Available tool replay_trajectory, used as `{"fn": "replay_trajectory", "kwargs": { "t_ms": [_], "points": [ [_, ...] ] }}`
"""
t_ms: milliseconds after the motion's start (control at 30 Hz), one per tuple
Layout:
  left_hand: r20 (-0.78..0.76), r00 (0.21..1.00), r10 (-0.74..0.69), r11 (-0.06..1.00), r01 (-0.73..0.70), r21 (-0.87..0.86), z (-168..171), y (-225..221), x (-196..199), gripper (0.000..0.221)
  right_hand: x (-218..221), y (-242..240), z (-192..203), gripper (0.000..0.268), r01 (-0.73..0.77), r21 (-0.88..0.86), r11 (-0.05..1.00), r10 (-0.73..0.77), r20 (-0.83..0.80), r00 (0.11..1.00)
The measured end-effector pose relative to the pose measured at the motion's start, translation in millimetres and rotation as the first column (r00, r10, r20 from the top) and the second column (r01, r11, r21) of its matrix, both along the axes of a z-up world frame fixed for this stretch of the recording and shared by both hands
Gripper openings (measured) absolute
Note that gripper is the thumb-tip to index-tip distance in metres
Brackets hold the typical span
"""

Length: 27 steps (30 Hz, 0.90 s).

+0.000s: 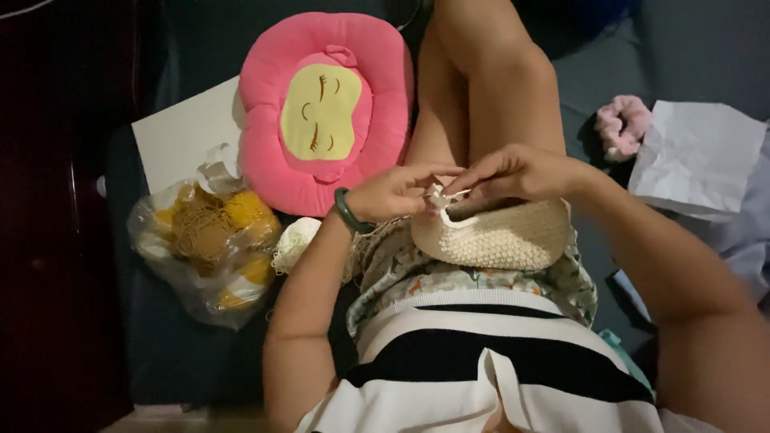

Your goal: A person uses a crochet hook and white yarn to crochet a small bag while sitting down.

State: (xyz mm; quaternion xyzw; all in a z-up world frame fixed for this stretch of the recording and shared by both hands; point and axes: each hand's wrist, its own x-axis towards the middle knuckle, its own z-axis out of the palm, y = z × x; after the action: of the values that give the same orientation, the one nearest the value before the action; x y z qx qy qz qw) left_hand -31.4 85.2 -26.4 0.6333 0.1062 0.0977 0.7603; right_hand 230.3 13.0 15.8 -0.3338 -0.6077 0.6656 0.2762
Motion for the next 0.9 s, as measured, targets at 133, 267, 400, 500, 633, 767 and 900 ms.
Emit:
{"fn": "replay_trajectory", "kwargs": {
  "t_ms": [133,267,400,500,633,767,900],
  "points": [
    [-0.018,0.992,0.129,0.99,-0.128,0.054,-16.7,6.8,-11.9,0.056,5.5,10.4,-30.8,0.032,0.032,-0.072,0.997,-0.036,-0.061,0.997],
    [0.01,0.978,0.209,0.952,-0.206,0.225,-24.5,6.8,-25.9,0.053,1.6,7.7,-36.4,0.033,0.088,-0.168,0.982,-0.096,-0.043,0.994],
    [-0.053,0.985,0.166,0.873,-0.122,0.472,0.8,5.8,-30.7,0.049,-4.1,6.6,-12.2,0.034,0.163,-0.173,0.971,-0.166,-0.005,0.986],
    [-0.115,0.921,0.372,0.301,-0.002,0.954,33.3,-16.9,-27.0,0.032,-7.7,3.0,-2.9,0.034,0.24,-0.155,0.958,-0.234,0.054,0.971],
    [0.018,0.825,0.566,0.162,-0.132,0.978,12.8,-26.3,2.2,0.034,-17.9,-2.0,-4.5,0.032,0.323,-0.085,0.942,-0.326,-0.024,0.945],
    [0.213,0.779,0.59,0.261,-0.433,0.863,18.0,-21.0,30.8,0.061,-16.1,-6.2,-14.1,0.041,0.405,0.04,0.914,-0.393,-0.165,0.905],
    [0.236,0.779,0.581,0.349,-0.5,0.793,30.6,-21.2,63.0,0.057,-0.3,-17.0,-21.6,0.04,0.495,0.118,0.861,-0.473,-0.175,0.864]
  ]
}}
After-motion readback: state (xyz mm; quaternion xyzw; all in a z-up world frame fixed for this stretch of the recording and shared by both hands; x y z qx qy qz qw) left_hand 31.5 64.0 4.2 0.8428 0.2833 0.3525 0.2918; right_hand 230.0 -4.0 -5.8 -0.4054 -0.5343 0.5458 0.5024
